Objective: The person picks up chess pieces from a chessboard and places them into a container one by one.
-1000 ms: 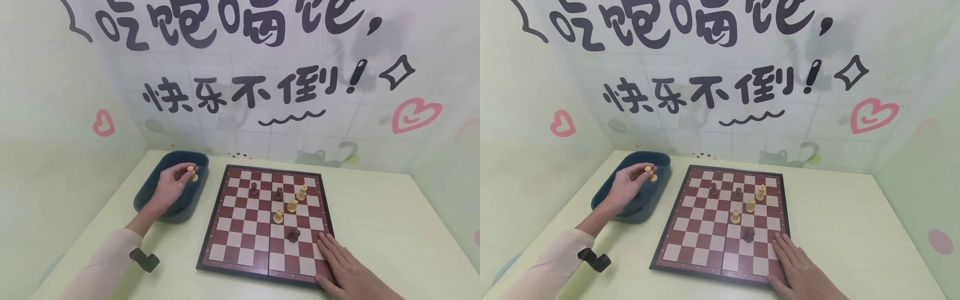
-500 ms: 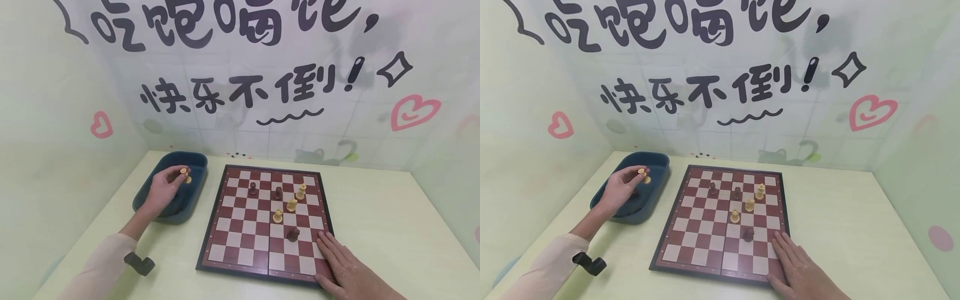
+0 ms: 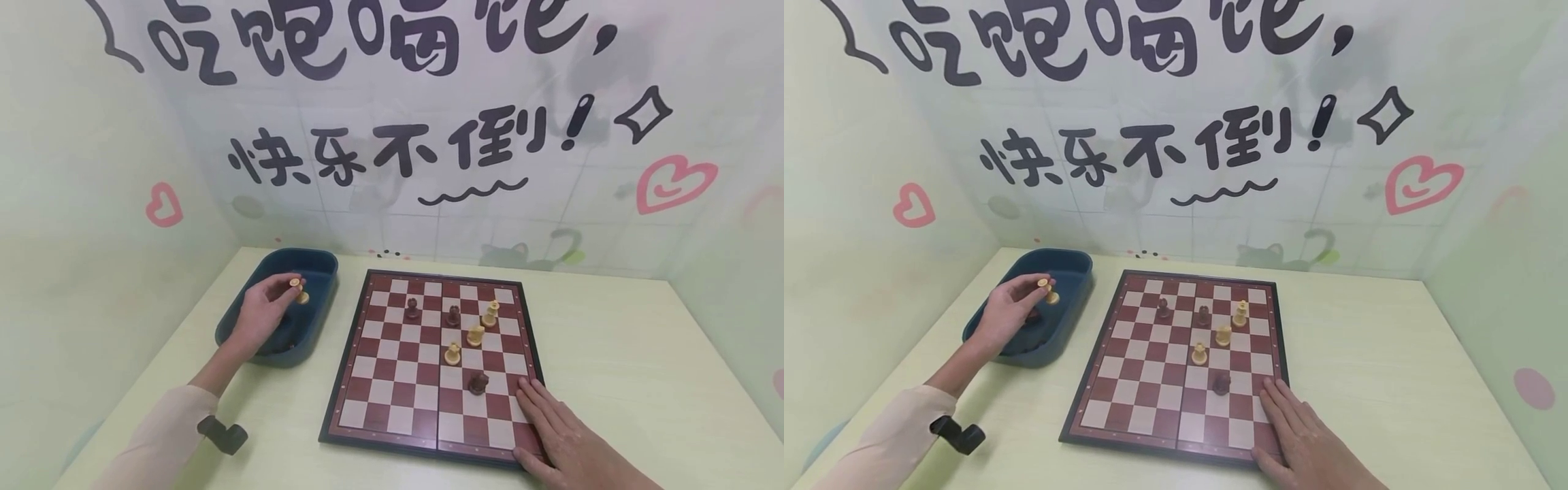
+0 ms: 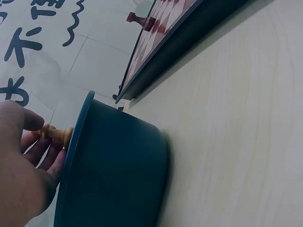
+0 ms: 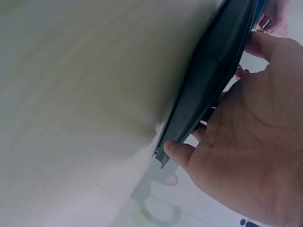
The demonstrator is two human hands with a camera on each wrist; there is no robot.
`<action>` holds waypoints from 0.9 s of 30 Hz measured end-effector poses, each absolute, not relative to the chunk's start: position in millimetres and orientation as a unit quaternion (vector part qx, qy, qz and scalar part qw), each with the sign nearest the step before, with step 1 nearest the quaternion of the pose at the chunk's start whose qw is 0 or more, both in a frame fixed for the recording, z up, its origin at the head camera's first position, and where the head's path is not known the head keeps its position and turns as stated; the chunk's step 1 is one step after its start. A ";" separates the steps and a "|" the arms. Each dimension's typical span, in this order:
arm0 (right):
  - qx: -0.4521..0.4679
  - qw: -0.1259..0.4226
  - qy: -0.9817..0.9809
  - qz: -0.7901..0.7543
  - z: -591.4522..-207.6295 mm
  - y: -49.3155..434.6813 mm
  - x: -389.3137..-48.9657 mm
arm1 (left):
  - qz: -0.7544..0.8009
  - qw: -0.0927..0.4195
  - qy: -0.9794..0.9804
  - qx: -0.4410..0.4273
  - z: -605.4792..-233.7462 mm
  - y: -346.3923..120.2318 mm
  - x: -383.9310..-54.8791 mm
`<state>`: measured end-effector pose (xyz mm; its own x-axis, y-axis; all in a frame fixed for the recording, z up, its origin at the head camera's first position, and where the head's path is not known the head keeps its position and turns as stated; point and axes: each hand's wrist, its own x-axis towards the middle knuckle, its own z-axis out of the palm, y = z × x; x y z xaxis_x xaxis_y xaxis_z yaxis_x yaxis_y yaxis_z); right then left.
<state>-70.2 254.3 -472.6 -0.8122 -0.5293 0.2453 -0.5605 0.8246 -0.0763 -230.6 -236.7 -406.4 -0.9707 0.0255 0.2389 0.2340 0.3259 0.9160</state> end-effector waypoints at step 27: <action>0.245 0.046 -0.964 0.094 -467.7 249.6 -67.1 | -0.609 0.098 -0.775 -0.138 -407.4 -217.6 -233.1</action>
<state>-67.1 249.6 -467.7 -0.8753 -0.4645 0.1342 -0.4817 0.8619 -0.1583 -233.1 -217.6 -407.4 -0.9426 0.0946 0.3202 0.3335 0.2211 0.9165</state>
